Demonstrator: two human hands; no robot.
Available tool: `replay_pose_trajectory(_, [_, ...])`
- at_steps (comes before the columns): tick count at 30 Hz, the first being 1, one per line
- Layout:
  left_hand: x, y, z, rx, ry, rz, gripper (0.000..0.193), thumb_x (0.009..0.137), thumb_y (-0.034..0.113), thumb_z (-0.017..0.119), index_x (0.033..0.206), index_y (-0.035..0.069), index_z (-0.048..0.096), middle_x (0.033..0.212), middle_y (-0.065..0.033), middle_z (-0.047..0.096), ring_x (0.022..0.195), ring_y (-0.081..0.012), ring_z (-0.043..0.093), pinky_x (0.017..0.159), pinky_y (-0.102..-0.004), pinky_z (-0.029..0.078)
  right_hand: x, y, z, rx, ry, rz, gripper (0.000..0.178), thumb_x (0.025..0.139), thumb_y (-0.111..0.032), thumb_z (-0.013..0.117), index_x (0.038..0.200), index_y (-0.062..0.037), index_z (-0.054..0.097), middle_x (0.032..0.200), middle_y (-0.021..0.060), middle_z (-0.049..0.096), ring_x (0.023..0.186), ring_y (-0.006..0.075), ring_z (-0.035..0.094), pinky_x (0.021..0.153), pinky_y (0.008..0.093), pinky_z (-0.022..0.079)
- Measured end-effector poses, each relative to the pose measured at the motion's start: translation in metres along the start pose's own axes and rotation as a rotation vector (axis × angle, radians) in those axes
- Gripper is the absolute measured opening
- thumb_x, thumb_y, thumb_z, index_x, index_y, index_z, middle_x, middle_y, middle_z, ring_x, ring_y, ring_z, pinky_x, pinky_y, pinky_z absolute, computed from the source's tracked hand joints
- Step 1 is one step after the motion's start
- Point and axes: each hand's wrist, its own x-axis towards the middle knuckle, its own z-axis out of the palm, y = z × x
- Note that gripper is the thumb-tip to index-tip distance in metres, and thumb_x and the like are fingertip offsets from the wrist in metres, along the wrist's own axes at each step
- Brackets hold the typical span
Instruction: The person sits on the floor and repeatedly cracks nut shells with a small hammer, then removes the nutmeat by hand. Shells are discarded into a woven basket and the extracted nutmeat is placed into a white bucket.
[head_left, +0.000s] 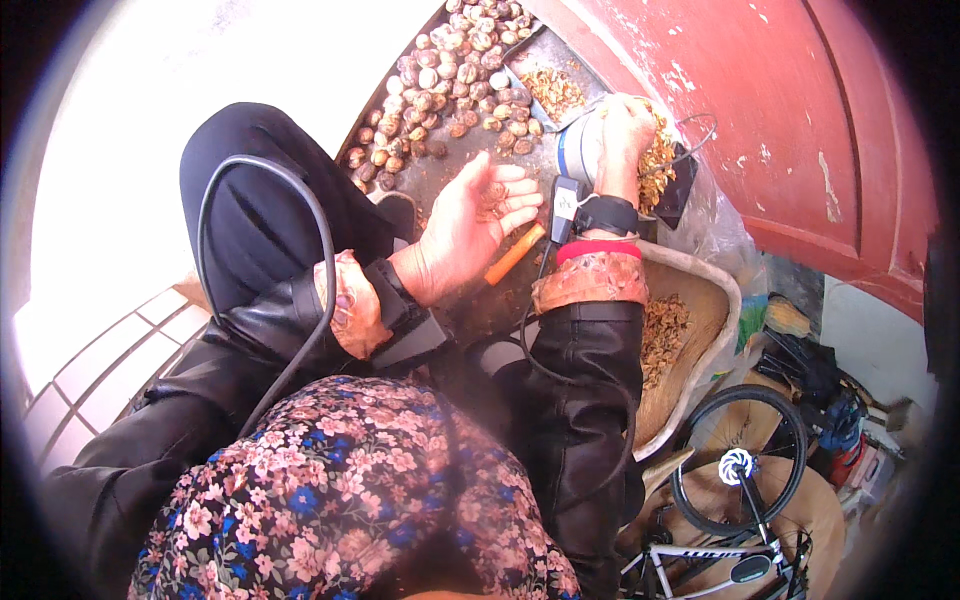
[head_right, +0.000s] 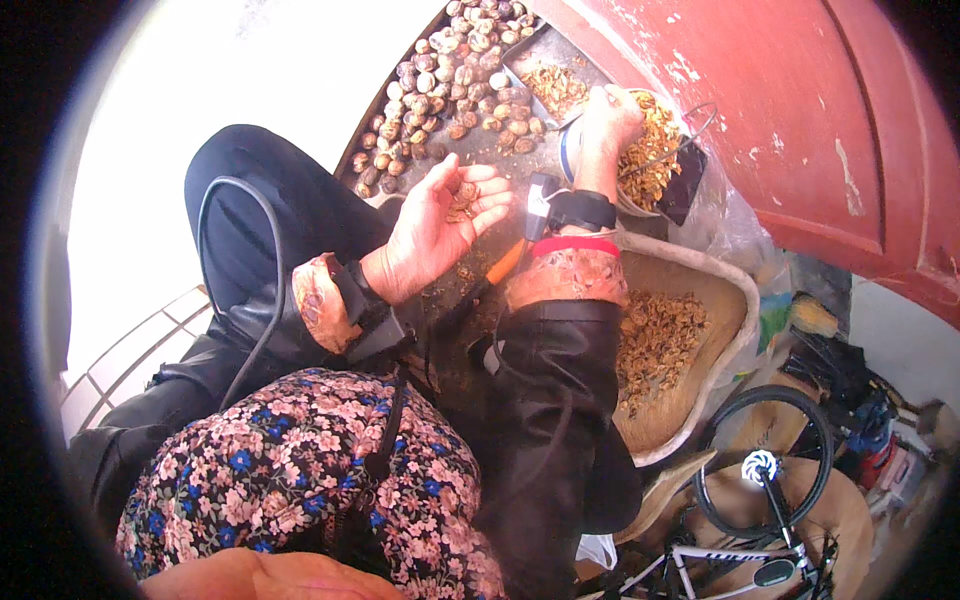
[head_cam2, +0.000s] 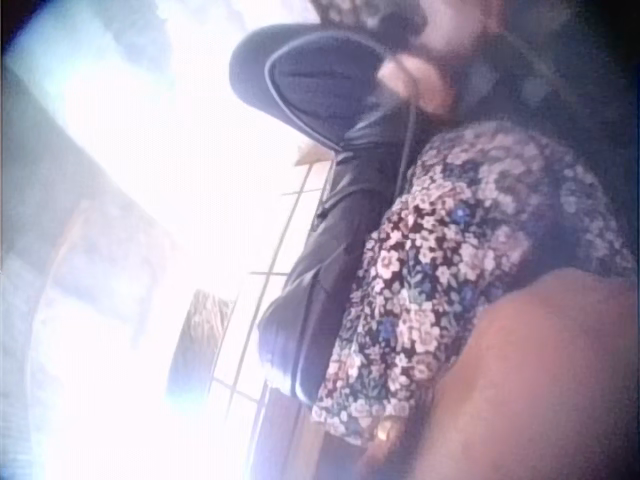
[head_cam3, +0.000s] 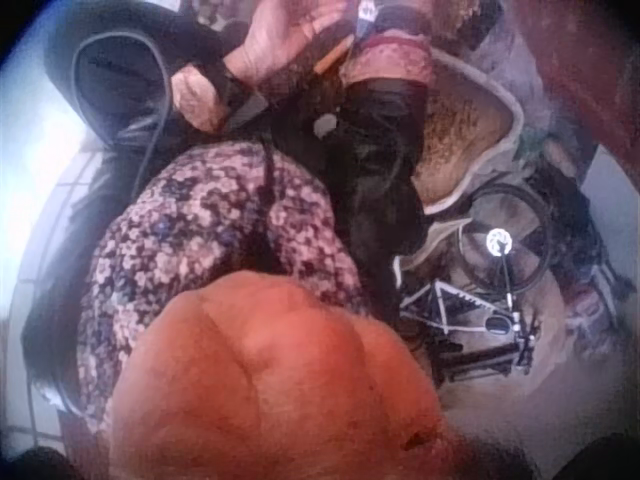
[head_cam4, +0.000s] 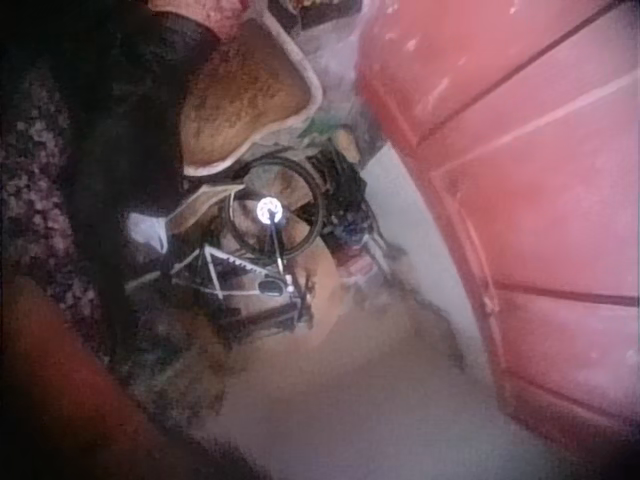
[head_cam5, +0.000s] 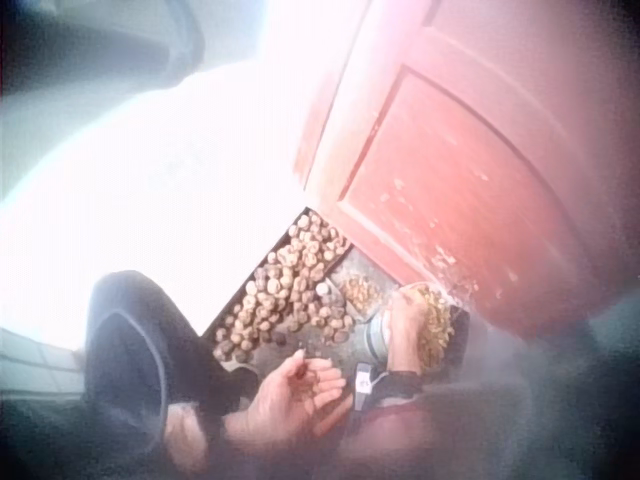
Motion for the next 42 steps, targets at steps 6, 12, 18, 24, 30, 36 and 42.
replay_pose_trajectory(6, [0.007,0.010,0.006,-0.109,-0.235,-0.032,0.047,0.092,0.036,0.039,0.109,-0.007,0.050,0.109,-0.0214,0.055,0.102,-0.0310,0.054,0.093,-0.0400,0.042,-0.031,-0.016,-0.019,0.523,-0.137,0.299,0.014,0.079,-0.007,0.059,0.088,0.0023,0.063,0.067,0.0022,0.056,0.050,0.0088,0.049,0.042,0.0202,0.034])
replay_pose_trajectory(12, [0.000,0.019,0.007,-0.186,-0.453,-0.051,0.057,0.094,0.040,0.031,0.127,-0.006,0.036,0.130,-0.0215,0.040,0.120,-0.0321,0.041,0.101,-0.0413,0.032,-0.114,-0.089,-0.068,0.761,-0.354,0.281,0.006,0.084,-0.010,0.056,0.081,-0.0038,0.057,0.061,-0.0030,0.048,0.043,0.0028,0.035,0.037,0.0175,0.024])
replay_pose_trajectory(18, [-0.004,0.020,0.012,-0.303,-0.680,-0.155,0.059,0.094,0.041,0.027,0.130,-0.005,0.032,0.134,-0.0203,0.036,0.123,-0.0292,0.037,0.103,-0.0404,0.030,-0.172,-0.118,-0.079,0.423,-0.418,0.076,0.012,0.081,-0.001,0.055,0.093,-0.0002,0.058,0.073,0.0013,0.058,0.061,0.0051,0.052,0.053,0.0185,0.041])
replay_pose_trajectory(24, [-0.008,0.016,0.021,-0.241,-0.660,-0.137,0.062,0.094,0.044,0.026,0.131,-0.006,0.030,0.135,-0.0217,0.034,0.127,-0.0310,0.032,0.107,-0.0419,0.020,-0.189,-0.117,-0.066,0.022,-0.281,-0.155,0.015,0.077,0.005,0.058,0.090,-0.0007,0.058,0.078,-0.0003,0.060,0.068,0.0037,0.055,0.063,0.0180,0.043])
replay_pose_trajectory(30, [-0.010,0.017,0.025,-0.247,-0.634,-0.179,0.065,0.092,0.046,0.029,0.131,-0.006,0.031,0.136,-0.0232,0.032,0.128,-0.0336,0.028,0.107,-0.0424,0.020,-0.196,-0.118,-0.073,0.157,-0.260,-0.140,0.015,0.077,0.005,0.058,0.091,0.0001,0.058,0.079,0.0001,0.061,0.068,0.0036,0.055,0.061,0.0177,0.043])
replay_pose_trajectory(36, [-0.008,0.017,0.023,-0.217,-0.697,-0.201,0.066,0.093,0.050,0.017,0.132,-0.002,0.030,0.132,-0.0215,0.038,0.125,-0.0314,0.034,0.102,-0.0455,0.029,-0.208,-0.128,-0.072,0.073,-0.325,-0.108,0.017,0.077,0.005,0.057,0.093,0.0008,0.060,0.080,0.0008,0.062,0.069,0.0036,0.055,0.062,0.0175,0.043])
replay_pose_trajectory(42, [-0.010,0.018,0.022,-0.250,-0.707,-0.228,0.070,0.092,0.052,0.017,0.131,-0.005,0.030,0.132,-0.0224,0.037,0.126,-0.0315,0.033,0.102,-0.0455,0.029,-0.210,-0.131,-0.076,0.087,-0.310,-0.143,0.019,0.076,0.005,0.059,0.095,-0.0007,0.060,0.078,0.0002,0.062,0.069,0.0030,0.054,0.063,0.0183,0.043])
